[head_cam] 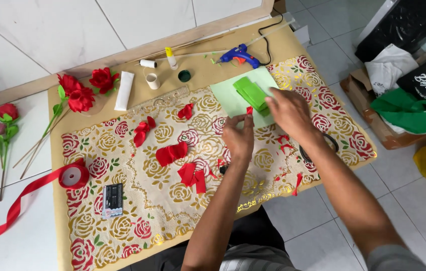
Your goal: Cutting small strips of red ribbon and using a lighter to seal the edges to prevent fraying for craft work.
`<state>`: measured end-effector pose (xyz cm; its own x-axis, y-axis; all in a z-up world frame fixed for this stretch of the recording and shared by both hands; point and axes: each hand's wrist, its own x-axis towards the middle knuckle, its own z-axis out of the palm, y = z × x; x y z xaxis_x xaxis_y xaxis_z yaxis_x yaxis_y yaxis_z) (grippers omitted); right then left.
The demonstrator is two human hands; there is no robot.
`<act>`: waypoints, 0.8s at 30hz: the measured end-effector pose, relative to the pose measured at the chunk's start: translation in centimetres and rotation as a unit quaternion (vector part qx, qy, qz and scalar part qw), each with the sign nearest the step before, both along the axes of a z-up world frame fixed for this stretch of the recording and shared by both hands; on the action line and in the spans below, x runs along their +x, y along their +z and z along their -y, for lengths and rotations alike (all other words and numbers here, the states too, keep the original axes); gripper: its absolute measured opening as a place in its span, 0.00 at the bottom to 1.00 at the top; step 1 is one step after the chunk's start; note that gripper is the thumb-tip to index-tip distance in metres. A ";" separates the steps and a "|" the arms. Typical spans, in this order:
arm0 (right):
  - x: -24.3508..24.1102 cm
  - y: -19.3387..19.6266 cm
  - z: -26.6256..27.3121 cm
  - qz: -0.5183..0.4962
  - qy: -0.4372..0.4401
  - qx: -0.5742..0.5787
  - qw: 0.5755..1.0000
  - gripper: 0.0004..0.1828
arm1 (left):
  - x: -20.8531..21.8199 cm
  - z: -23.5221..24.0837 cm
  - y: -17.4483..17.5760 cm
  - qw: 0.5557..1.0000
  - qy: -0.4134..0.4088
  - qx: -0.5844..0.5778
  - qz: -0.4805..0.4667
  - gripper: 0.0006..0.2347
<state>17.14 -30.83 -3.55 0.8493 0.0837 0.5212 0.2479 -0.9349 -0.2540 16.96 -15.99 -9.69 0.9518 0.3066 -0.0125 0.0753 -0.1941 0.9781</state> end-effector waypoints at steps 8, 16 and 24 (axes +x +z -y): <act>-15.2 -5.4 6.8 -0.065 -0.182 -0.017 0.981 0.21 | -7.4 -8.0 7.4 0.949 -0.053 -0.309 -0.043 0.05; -15.6 -2.4 7.1 -0.213 -0.200 0.016 0.956 0.15 | -11.6 -11.7 10.0 0.875 -0.082 -0.471 -0.077 0.04; -14.9 -0.1 5.9 -0.253 -0.171 0.026 0.952 0.31 | -13.7 -14.1 10.4 0.928 -0.078 -0.365 0.017 0.03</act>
<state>2.27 -36.76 -3.63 0.9657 -0.2575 0.0342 -0.2349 -0.9217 -0.3086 3.30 -1.93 0.75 0.9876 0.0865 -0.1314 0.0687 0.5145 0.8547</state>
